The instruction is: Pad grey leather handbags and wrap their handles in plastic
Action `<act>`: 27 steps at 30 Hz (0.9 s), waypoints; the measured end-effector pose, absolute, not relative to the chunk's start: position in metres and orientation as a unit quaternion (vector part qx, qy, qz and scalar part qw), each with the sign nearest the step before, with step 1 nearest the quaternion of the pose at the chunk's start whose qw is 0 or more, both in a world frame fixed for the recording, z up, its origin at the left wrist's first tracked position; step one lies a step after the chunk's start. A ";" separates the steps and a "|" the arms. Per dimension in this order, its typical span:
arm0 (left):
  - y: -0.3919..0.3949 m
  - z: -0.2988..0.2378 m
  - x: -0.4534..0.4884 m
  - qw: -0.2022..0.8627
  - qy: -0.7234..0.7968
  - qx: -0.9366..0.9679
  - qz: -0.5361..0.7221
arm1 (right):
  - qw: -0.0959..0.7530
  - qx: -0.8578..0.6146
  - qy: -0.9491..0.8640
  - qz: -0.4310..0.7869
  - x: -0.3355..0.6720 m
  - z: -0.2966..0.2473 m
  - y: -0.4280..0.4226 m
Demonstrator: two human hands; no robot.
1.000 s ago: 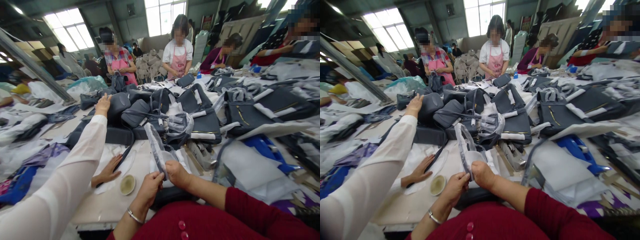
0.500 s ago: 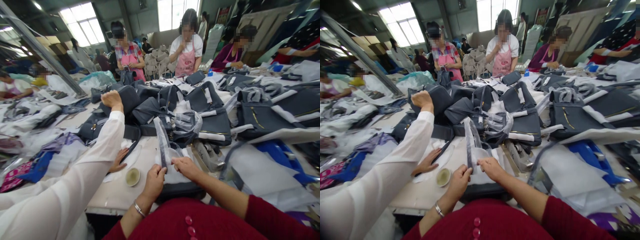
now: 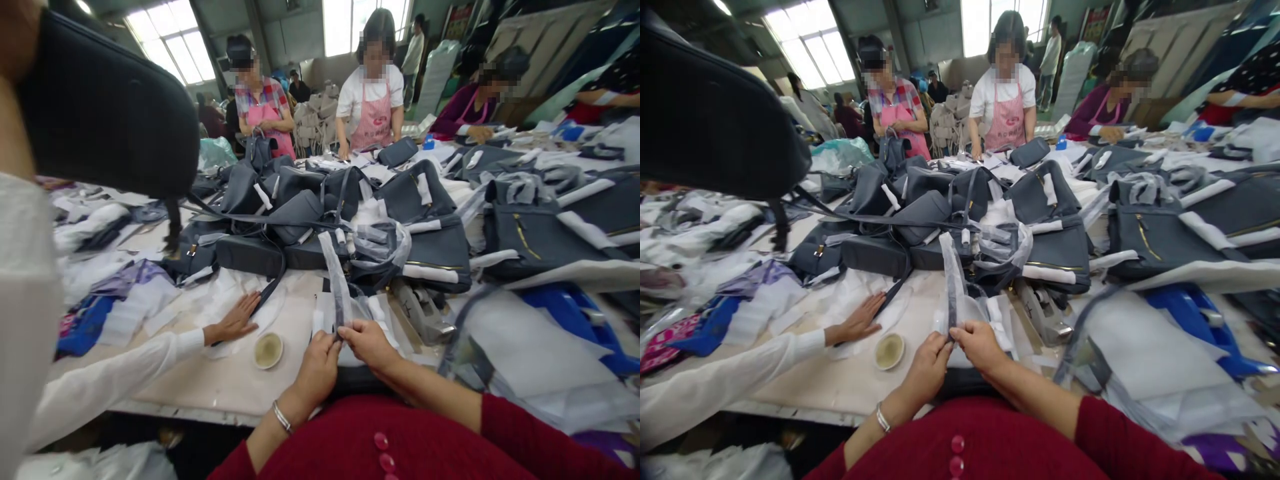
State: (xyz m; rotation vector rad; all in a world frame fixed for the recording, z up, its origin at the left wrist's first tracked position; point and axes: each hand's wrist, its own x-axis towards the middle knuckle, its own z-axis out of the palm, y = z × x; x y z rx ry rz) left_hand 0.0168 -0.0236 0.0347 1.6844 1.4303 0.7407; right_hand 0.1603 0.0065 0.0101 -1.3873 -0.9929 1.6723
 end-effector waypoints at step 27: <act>-0.005 0.027 0.019 0.653 0.553 0.291 0.428 | 0.310 -0.410 -0.806 0.294 0.178 0.013 0.007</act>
